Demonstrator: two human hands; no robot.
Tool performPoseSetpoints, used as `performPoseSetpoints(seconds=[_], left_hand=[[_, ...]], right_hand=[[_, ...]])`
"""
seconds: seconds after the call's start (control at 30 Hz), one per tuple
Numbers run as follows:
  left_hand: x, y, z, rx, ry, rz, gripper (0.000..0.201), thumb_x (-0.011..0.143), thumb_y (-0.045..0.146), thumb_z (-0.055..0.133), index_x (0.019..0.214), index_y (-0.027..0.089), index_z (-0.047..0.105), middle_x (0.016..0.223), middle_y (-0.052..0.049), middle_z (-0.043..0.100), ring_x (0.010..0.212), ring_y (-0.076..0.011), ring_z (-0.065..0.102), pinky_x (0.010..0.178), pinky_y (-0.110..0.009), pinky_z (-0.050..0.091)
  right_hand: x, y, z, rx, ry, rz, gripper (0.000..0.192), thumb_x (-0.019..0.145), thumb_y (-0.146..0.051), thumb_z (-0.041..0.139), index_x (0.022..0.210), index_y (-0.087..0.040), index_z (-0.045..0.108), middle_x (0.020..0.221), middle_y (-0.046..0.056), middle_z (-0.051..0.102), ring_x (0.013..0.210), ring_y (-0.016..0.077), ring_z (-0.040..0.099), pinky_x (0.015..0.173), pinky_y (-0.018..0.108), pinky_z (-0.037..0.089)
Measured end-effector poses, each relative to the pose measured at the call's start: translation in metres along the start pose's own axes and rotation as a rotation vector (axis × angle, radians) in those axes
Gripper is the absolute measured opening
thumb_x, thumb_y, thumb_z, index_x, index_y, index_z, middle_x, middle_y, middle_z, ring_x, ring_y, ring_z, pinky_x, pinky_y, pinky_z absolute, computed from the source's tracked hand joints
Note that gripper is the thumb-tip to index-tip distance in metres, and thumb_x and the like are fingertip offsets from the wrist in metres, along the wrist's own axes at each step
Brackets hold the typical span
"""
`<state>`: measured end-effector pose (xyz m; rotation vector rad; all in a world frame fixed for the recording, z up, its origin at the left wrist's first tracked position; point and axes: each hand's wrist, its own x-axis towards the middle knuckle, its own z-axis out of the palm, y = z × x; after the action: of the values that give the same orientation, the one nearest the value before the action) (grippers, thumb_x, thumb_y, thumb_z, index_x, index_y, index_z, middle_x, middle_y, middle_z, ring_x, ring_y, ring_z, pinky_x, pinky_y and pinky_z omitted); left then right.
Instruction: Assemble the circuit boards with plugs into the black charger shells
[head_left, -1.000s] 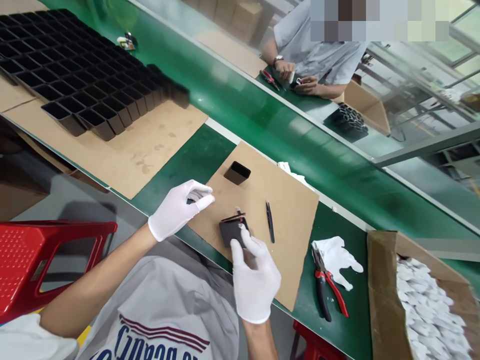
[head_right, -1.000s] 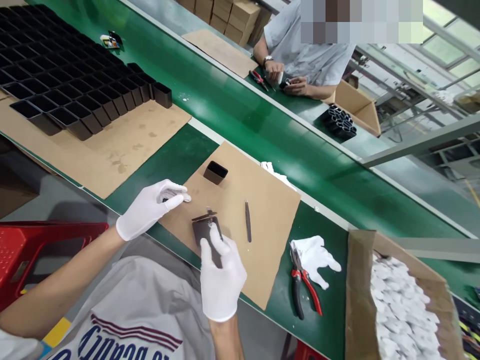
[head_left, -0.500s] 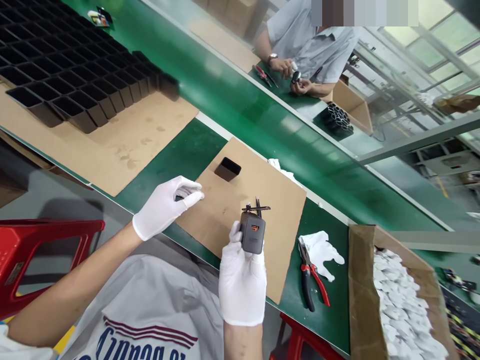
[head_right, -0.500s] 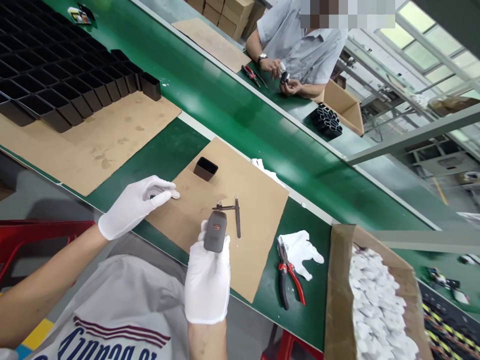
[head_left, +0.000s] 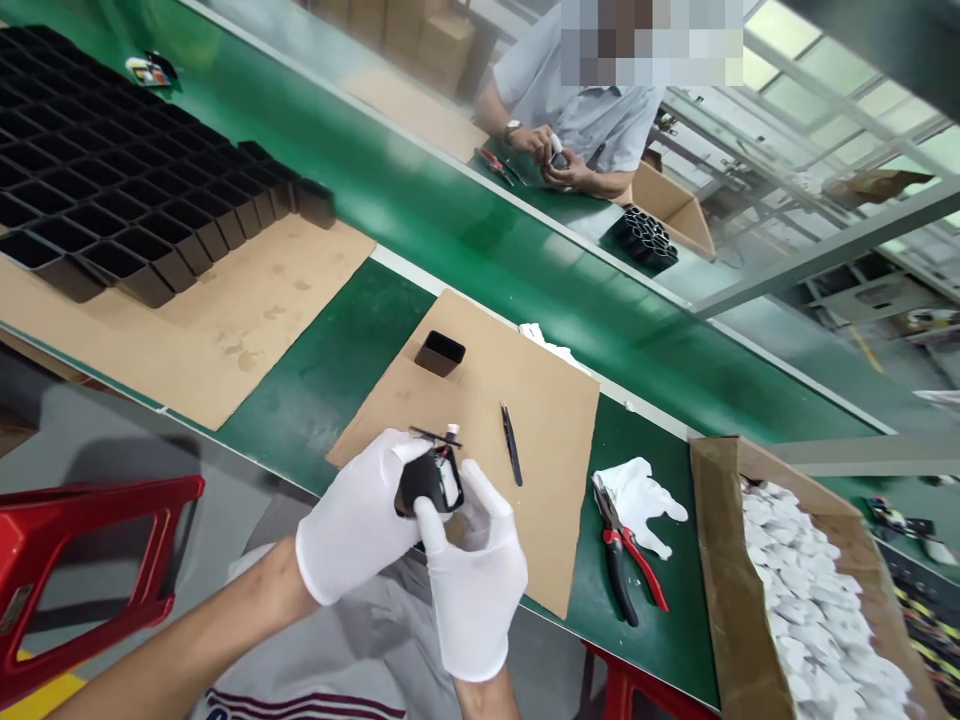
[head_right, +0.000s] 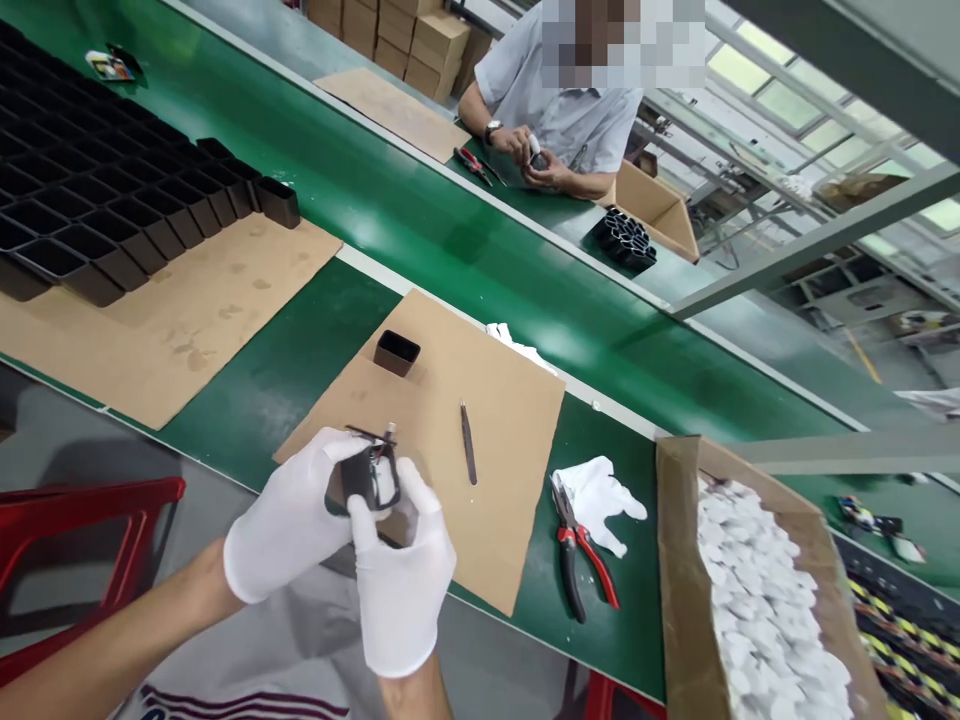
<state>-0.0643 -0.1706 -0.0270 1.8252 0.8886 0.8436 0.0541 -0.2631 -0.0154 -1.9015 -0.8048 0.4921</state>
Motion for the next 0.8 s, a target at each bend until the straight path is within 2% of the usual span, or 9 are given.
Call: performPoseSetpoints(seconds=[0.1, 0.17, 0.2, 0.37, 0.47, 0.53, 0.63, 0.7, 0.8], left_hand=[[0.006, -0.001, 0.007, -0.08, 0.057, -0.195, 0.048, 0.074, 0.019, 0.086, 0.116, 0.026, 0.063, 0.117, -0.003, 0.075, 0.105, -0.0246, 0.077, 0.094, -0.04, 0.064], [0.012, -0.002, 0.005, -0.098, 0.054, -0.25, 0.057, 0.07, 0.021, 0.089, 0.119, 0.026, 0.062, 0.12, -0.003, 0.074, 0.108, -0.0251, 0.076, 0.098, -0.043, 0.063], [0.015, -0.003, 0.002, -0.099, 0.042, -0.256, 0.057, 0.07, 0.02, 0.089, 0.119, 0.026, 0.062, 0.12, -0.002, 0.074, 0.108, -0.0247, 0.076, 0.099, -0.043, 0.062], [0.03, -0.007, -0.007, -0.074, -0.042, -0.179, 0.051, 0.071, 0.015, 0.087, 0.115, 0.026, 0.064, 0.115, -0.001, 0.074, 0.108, -0.023, 0.075, 0.1, -0.04, 0.06], [0.031, -0.01, -0.006, -0.004, -0.086, -0.155, 0.048, 0.07, 0.013, 0.085, 0.111, 0.025, 0.064, 0.11, 0.0, 0.074, 0.104, -0.0228, 0.075, 0.096, -0.038, 0.061], [0.029, -0.011, -0.004, 0.042, -0.101, -0.131, 0.046, 0.071, 0.013, 0.084, 0.111, 0.025, 0.064, 0.109, 0.0, 0.074, 0.102, -0.0227, 0.075, 0.094, -0.037, 0.062], [0.026, -0.012, -0.001, 0.085, -0.102, -0.098, 0.047, 0.072, 0.013, 0.084, 0.111, 0.026, 0.063, 0.109, 0.0, 0.074, 0.101, -0.0228, 0.076, 0.093, -0.036, 0.062], [0.025, -0.012, 0.001, 0.115, -0.103, -0.09, 0.047, 0.072, 0.014, 0.084, 0.112, 0.026, 0.063, 0.109, -0.001, 0.075, 0.1, -0.0237, 0.077, 0.092, -0.038, 0.063], [0.024, -0.011, 0.001, 0.151, -0.105, -0.069, 0.047, 0.072, 0.016, 0.084, 0.113, 0.026, 0.063, 0.109, -0.002, 0.076, 0.1, -0.0254, 0.078, 0.092, -0.041, 0.064]], right_hand=[[0.03, 0.007, -0.023, -0.212, -0.047, -0.214, 0.043, 0.095, -0.043, 0.072, 0.132, -0.022, 0.072, 0.116, 0.01, 0.082, 0.102, 0.0259, 0.081, 0.096, 0.042, 0.065], [0.062, 0.015, -0.038, -0.567, 0.125, -0.369, 0.042, 0.098, -0.045, 0.067, 0.129, -0.018, 0.074, 0.12, 0.016, 0.079, 0.107, 0.0303, 0.078, 0.1, 0.048, 0.062], [0.079, 0.019, -0.043, -0.762, 0.115, -0.4, 0.045, 0.098, -0.046, 0.065, 0.131, -0.016, 0.074, 0.127, 0.019, 0.076, 0.114, 0.0341, 0.075, 0.1, 0.051, 0.061], [0.13, 0.032, -0.052, -0.863, -0.035, -0.439, 0.037, 0.093, -0.043, 0.073, 0.122, -0.022, 0.08, 0.133, 0.014, 0.076, 0.119, 0.0328, 0.073, 0.102, 0.046, 0.057], [0.125, 0.034, -0.085, -0.919, 0.073, -0.372, 0.036, 0.097, -0.045, 0.064, 0.12, -0.021, 0.079, 0.127, 0.014, 0.077, 0.118, 0.0311, 0.073, 0.099, 0.043, 0.056], [0.11, 0.038, -0.12, -0.992, 0.179, -0.263, 0.03, 0.097, -0.043, 0.06, 0.103, -0.021, 0.08, 0.109, 0.015, 0.08, 0.094, 0.0331, 0.076, 0.079, 0.043, 0.056], [0.083, 0.049, -0.165, -1.146, 0.129, 0.038, 0.027, 0.088, -0.051, 0.072, 0.077, -0.026, 0.07, 0.071, 0.006, 0.073, 0.051, 0.0242, 0.062, 0.053, 0.034, 0.041], [0.067, 0.058, -0.179, -1.231, 0.062, 0.18, 0.035, 0.09, -0.057, 0.071, 0.075, -0.027, 0.06, 0.057, 0.0, 0.061, 0.044, 0.0207, 0.054, 0.05, 0.03, 0.033], [0.054, 0.072, -0.178, -1.306, 0.083, 0.097, 0.034, 0.099, -0.053, 0.061, 0.08, -0.026, 0.054, 0.063, -0.001, 0.06, 0.044, 0.0176, 0.051, 0.048, 0.029, 0.025]])
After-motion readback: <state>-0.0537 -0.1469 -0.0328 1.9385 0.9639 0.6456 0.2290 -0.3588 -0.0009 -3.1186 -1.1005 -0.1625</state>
